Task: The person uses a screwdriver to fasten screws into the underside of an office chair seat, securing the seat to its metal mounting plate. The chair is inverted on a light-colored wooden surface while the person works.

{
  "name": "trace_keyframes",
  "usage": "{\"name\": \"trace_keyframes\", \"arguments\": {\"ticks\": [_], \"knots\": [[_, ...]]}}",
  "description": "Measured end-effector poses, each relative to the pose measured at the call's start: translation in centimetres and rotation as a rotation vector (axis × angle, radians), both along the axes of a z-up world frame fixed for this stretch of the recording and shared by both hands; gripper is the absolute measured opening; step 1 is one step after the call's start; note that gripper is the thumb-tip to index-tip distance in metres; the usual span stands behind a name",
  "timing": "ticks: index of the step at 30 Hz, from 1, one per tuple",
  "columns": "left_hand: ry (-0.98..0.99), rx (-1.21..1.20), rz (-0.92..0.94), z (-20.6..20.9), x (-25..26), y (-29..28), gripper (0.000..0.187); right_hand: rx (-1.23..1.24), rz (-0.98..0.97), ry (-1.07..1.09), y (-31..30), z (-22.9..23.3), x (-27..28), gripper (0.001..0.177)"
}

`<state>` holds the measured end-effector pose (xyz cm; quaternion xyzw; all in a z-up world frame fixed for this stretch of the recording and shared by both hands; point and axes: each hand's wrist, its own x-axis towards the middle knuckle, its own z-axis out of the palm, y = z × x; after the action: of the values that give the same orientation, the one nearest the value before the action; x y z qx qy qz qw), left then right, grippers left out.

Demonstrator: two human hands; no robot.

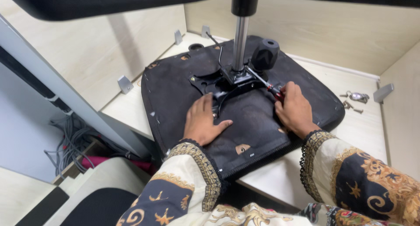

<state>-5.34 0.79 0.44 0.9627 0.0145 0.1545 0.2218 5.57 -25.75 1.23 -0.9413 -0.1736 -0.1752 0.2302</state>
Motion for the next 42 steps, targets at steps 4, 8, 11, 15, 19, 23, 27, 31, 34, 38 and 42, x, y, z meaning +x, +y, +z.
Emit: {"name": "trace_keyframes", "arguments": {"ticks": [4,8,11,15,19,23,27,31,34,38,42], "knots": [[0.325,0.123,0.019,0.4,-2.1,0.0,0.122,0.065,0.000,-0.065,-1.5,-1.5,-1.5,0.033],[0.302,0.146,0.016,0.2,-2.4,-0.1,0.122,0.108,-0.022,-0.117,-1.9,-2.0,-3.4,0.033],[0.186,0.114,0.020,-0.8,-2.5,0.2,0.111,0.282,0.026,-0.118,-1.7,-1.1,-5.0,0.032],[-0.064,-0.021,0.049,-1.3,-1.8,0.9,0.074,0.474,0.028,-0.088,-0.7,1.0,-6.6,0.030],[0.017,-0.235,0.160,-0.2,-1.2,1.5,0.043,0.634,0.128,-0.229,0.8,4.9,-6.1,0.035],[0.065,-0.236,0.176,0.8,-1.1,1.7,0.040,0.735,0.263,-0.238,1.7,8.3,-5.2,0.032],[0.027,-0.241,0.151,0.9,-1.4,1.7,0.041,0.779,0.403,-0.262,3.8,10.0,-5.4,0.032],[-0.005,-0.226,0.132,0.5,-1.3,1.8,0.041,0.499,0.340,-0.248,6.2,11.0,-6.2,0.032],[-0.004,-0.227,0.146,0.3,-1.3,1.7,0.041,0.469,0.349,-0.212,7.7,11.1,-7.1,0.032],[0.017,-0.231,0.158,0.4,-1.2,1.6,0.040,0.431,0.309,-0.145,8.8,11.3,-7.5,0.034],[0.042,-0.235,0.173,0.7,-1.3,1.5,0.039,0.425,0.324,-0.138,9.2,11.3,-7.6,0.035]]}}
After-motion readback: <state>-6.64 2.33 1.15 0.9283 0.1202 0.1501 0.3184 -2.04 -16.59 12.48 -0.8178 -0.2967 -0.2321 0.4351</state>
